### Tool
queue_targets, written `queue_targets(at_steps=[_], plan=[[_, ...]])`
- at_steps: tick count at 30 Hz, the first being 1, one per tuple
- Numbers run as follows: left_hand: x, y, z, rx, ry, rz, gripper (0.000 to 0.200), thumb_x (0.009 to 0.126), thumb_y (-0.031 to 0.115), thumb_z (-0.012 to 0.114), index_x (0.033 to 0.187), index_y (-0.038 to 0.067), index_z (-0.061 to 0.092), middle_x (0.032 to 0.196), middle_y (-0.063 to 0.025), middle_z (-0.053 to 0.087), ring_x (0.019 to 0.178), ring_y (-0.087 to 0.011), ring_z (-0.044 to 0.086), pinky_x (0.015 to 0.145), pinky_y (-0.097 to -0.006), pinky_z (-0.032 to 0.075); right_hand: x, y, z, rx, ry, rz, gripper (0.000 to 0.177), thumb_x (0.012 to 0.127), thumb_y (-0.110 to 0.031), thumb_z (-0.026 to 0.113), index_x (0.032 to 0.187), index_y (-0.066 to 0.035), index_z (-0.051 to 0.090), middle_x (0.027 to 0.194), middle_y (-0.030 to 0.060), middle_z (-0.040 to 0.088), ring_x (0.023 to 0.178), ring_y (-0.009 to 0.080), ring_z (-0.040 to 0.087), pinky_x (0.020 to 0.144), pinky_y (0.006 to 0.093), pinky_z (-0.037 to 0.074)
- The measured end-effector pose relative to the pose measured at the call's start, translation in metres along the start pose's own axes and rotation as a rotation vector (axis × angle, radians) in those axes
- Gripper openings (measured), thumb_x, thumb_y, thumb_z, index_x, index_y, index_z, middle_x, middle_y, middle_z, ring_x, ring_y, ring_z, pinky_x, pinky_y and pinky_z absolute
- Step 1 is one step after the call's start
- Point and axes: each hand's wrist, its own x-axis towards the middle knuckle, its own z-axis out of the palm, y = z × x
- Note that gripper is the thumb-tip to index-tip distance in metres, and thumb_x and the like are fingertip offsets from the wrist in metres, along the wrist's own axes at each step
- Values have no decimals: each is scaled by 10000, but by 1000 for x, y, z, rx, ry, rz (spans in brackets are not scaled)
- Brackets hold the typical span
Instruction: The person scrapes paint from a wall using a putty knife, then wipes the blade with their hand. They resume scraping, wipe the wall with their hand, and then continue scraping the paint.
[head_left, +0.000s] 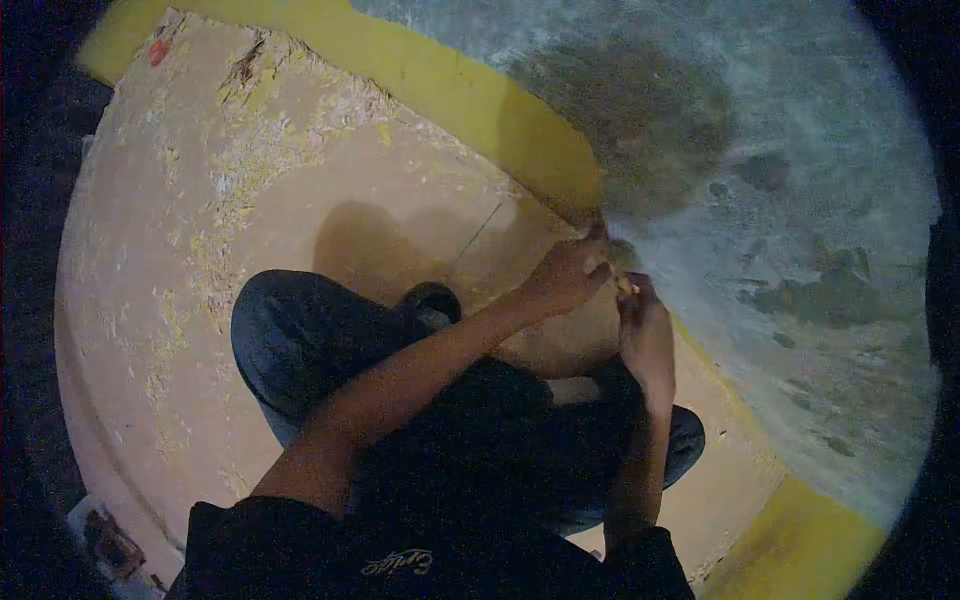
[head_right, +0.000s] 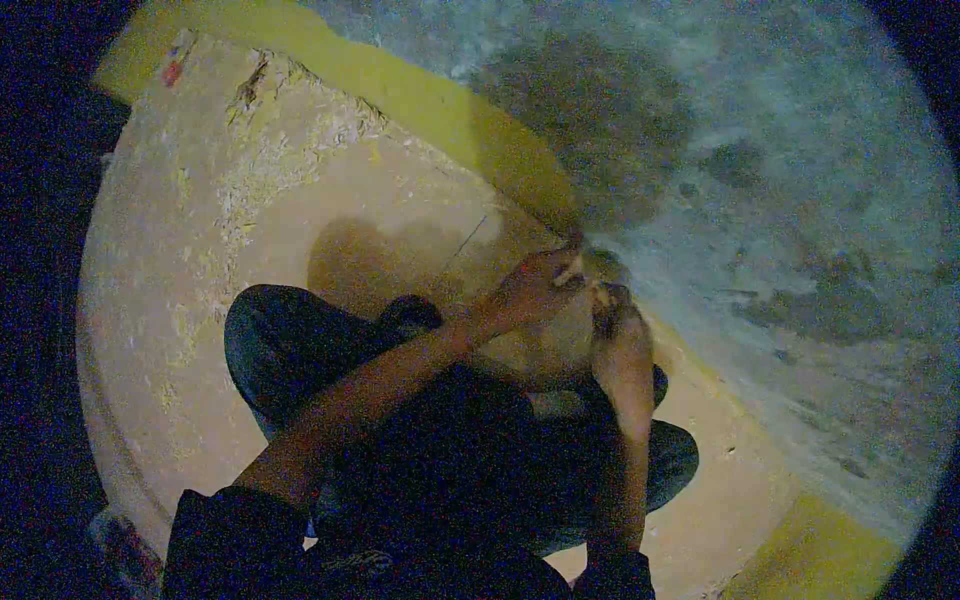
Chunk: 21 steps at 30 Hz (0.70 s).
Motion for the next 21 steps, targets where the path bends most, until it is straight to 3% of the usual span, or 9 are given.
queue_targets(at_steps=[2,5,7,9,11,14,16,19,21], plan=[[0,-6,5,-67,-5,19,376,868,201,610,1199,26,577,1041,-227,665,955,-392,648,868,-445,503,-4,-21,-15,-311,119,-106,223,950,-128,536,1141,-13,515,847,244,647,693,422,635,597,433,483],[0,-5,6,-81,11,83,330,906,215,626,1165,14,585,1117,-212,648,1062,-326,627,919,-397,500,2,-54,-9,-209,124,133,203,951,-137,554,1110,-16,518,871,303,635,798,479,626,641,463,490],[-1,-6,7,-174,82,130,492,860,200,620,1292,4,491,1156,-259,611,1038,-381,618,927,-420,468,2,-37,1,-278,99,107,194,947,-139,566,1079,-6,516,839,285,648,822,469,632,648,484,491],[-1,-2,8,-234,39,98,485,856,188,624,1284,0,496,1144,-244,619,1031,-368,621,922,-422,470,0,-35,-1,-256,97,1,174,948,-136,557,1048,-1,511,842,290,645,834,477,622,655,504,487],[3,-6,9,-283,7,64,479,851,176,628,1275,-5,500,1132,-229,626,1025,-355,625,917,-423,471,0,-46,-9,-267,97,74,170,946,-132,557,1042,0,511,840,290,646,836,481,618,656,505,487],[7,-27,25,-36,14,66,454,837,165,649,1238,-9,526,1092,-176,641,1003,-268,626,887,-394,484,2,-38,7,-297,99,105,161,942,-126,557,1029,4,514,845,293,645,845,483,614,664,506,488],[10,-25,23,-561,-49,51,435,824,172,669,1195,-18,544,1055,-131,646,970,-203,614,850,-366,493,4,-41,6,-329,100,79,154,939,-126,557,1001,12,531,879,302,642,869,480,614,686,506,488],[7,-19,20,-420,-10,140,396,838,143,651,1191,-9,553,1047,-115,652,961,-188,616,850,-340,490,-1,-59,-15,-223,125,76,162,937,-135,562,993,16,540,881,290,646,871,480,613,695,512,486],[19,-51,38,-535,8,109,388,843,131,643,1201,6,558,1049,-110,656,974,-193,617,864,-345,487,7,-47,2,-258,126,89,159,934,-135,566,986,14,545,865,284,649,861,479,615,683,510,488]])
